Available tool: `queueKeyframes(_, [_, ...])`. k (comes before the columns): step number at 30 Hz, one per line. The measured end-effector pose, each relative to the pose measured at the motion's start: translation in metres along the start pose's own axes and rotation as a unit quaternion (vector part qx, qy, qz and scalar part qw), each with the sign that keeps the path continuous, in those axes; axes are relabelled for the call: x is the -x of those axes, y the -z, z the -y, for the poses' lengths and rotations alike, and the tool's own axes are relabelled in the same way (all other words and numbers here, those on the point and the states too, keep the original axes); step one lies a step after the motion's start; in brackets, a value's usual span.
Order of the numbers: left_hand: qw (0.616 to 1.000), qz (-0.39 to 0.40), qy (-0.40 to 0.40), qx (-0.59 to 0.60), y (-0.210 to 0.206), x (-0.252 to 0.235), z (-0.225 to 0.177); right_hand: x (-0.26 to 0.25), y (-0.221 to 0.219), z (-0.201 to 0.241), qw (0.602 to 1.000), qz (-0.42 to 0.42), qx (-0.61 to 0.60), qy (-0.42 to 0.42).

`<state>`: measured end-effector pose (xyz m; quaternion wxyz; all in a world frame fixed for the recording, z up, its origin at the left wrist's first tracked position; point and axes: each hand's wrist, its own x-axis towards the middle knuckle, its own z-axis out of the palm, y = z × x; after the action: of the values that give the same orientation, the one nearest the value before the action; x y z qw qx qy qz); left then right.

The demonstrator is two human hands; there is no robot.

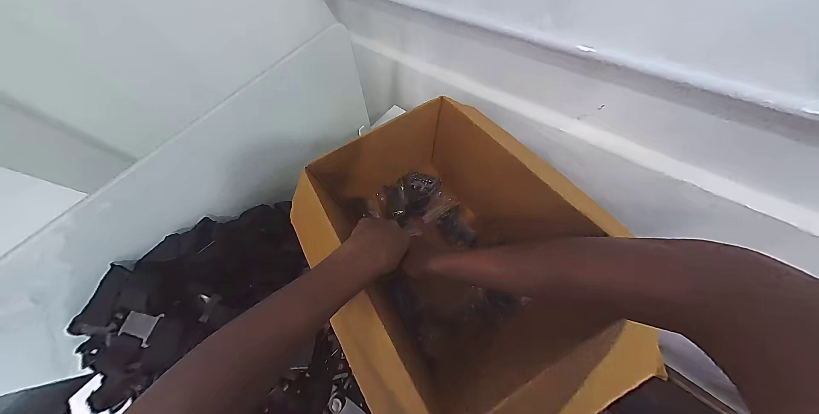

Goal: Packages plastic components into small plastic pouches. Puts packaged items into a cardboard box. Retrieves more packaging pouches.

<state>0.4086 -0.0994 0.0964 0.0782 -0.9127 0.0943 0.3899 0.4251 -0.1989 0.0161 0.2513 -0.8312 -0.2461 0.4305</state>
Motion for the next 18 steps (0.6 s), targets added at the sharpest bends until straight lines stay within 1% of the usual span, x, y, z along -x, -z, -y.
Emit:
queueKeyframes(3, [0.993, -0.113, -0.013, 0.021, 0.000, 0.007, 0.011, 0.034, 0.028, 0.023, 0.998, -0.040, -0.048, 0.017])
queueKeyframes(5, [0.983, -0.172, -0.043, 0.052, -0.003, 0.008, 0.021, 0.054, 0.044, 0.028, 0.996, -0.047, -0.075, -0.016])
queueKeyframes(6, [0.976, -0.193, -0.059, 0.077, -0.002, 0.011, 0.024, 0.063, 0.048, 0.028, 0.993, -0.053, -0.098, -0.030])
queueKeyframes(8, [0.955, -0.224, -0.090, 0.170, 0.007, 0.026, 0.027, 0.079, 0.052, 0.026, 0.981, -0.086, -0.166, -0.041])
queueKeyframes(10, [0.910, -0.284, -0.127, 0.273, 0.007, 0.047, 0.027, 0.102, 0.053, 0.029, 0.965, -0.102, -0.239, -0.039])
queueKeyframes(12, [0.847, -0.362, -0.159, 0.356, -0.008, 0.072, 0.021, 0.125, 0.049, 0.033, 0.937, -0.110, -0.330, -0.029])
queueKeyframes(14, [0.792, -0.428, -0.154, 0.408, -0.029, 0.100, 0.008, 0.149, 0.041, 0.043, 0.893, -0.115, -0.434, -0.016])
queueKeyframes(16, [0.737, -0.476, -0.143, 0.459, -0.056, 0.133, -0.007, 0.171, 0.028, 0.061, 0.848, -0.109, -0.518, -0.005])
queueKeyframes(18, [0.674, -0.510, -0.168, 0.507, -0.088, 0.164, -0.018, 0.187, 0.009, 0.077, 0.816, -0.087, -0.571, 0.027])
